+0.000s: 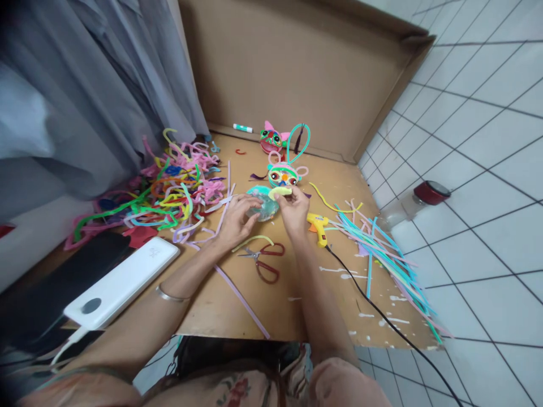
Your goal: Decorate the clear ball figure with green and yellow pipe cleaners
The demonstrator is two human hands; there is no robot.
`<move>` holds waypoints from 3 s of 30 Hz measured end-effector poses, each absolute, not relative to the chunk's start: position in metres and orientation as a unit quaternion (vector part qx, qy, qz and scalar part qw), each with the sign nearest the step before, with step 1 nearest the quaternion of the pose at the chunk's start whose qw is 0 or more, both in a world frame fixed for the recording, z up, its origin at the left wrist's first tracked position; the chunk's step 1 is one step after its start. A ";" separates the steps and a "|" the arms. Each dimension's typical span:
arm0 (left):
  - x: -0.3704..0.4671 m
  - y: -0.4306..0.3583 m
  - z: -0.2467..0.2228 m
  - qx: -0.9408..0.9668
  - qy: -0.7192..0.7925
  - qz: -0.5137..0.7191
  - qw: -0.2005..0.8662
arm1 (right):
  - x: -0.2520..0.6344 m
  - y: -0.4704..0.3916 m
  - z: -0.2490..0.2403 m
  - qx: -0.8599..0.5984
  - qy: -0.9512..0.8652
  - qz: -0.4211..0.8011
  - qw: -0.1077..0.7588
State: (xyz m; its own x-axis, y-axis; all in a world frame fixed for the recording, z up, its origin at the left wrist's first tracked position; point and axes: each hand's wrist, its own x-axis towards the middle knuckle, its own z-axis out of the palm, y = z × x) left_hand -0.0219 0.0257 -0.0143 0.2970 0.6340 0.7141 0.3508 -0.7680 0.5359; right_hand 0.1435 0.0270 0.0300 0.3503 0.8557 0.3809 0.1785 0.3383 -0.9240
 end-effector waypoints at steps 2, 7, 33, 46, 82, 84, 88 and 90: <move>-0.022 0.028 -0.016 0.793 0.308 0.509 0.132 | 0.142 0.032 0.028 -0.511 -0.500 0.261 0.648; -0.022 0.029 -0.017 0.793 0.309 0.507 0.135 | 0.139 0.039 0.020 -0.501 -0.506 0.276 0.646; -0.023 0.027 -0.016 0.805 0.352 0.466 0.101 | 0.150 0.058 0.025 -0.487 -0.573 0.294 0.589; -0.022 0.027 -0.017 0.799 0.352 0.478 0.096 | 0.153 0.060 0.024 -0.450 -0.594 0.304 0.594; -0.005 0.037 -0.011 0.730 0.364 0.560 0.149 | 0.151 0.058 0.023 -0.465 -0.605 0.303 0.571; -0.005 0.037 -0.012 0.731 0.359 0.561 0.144 | 0.151 0.057 0.024 -0.471 -0.608 0.297 0.565; -0.004 0.040 -0.013 0.722 0.358 0.578 0.127 | 0.150 0.057 0.025 -0.479 -0.604 0.300 0.562; -0.004 0.042 -0.014 0.720 0.359 0.580 0.125 | 0.150 0.057 0.024 -0.478 -0.602 0.305 0.562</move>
State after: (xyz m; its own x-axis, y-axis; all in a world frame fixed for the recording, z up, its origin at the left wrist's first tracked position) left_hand -0.0040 0.0421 -0.0140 0.0692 0.6622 0.7462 0.3715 -0.7113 0.5967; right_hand 0.1500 0.0569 0.0244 0.0887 0.9181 0.3864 0.2330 0.3580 -0.9042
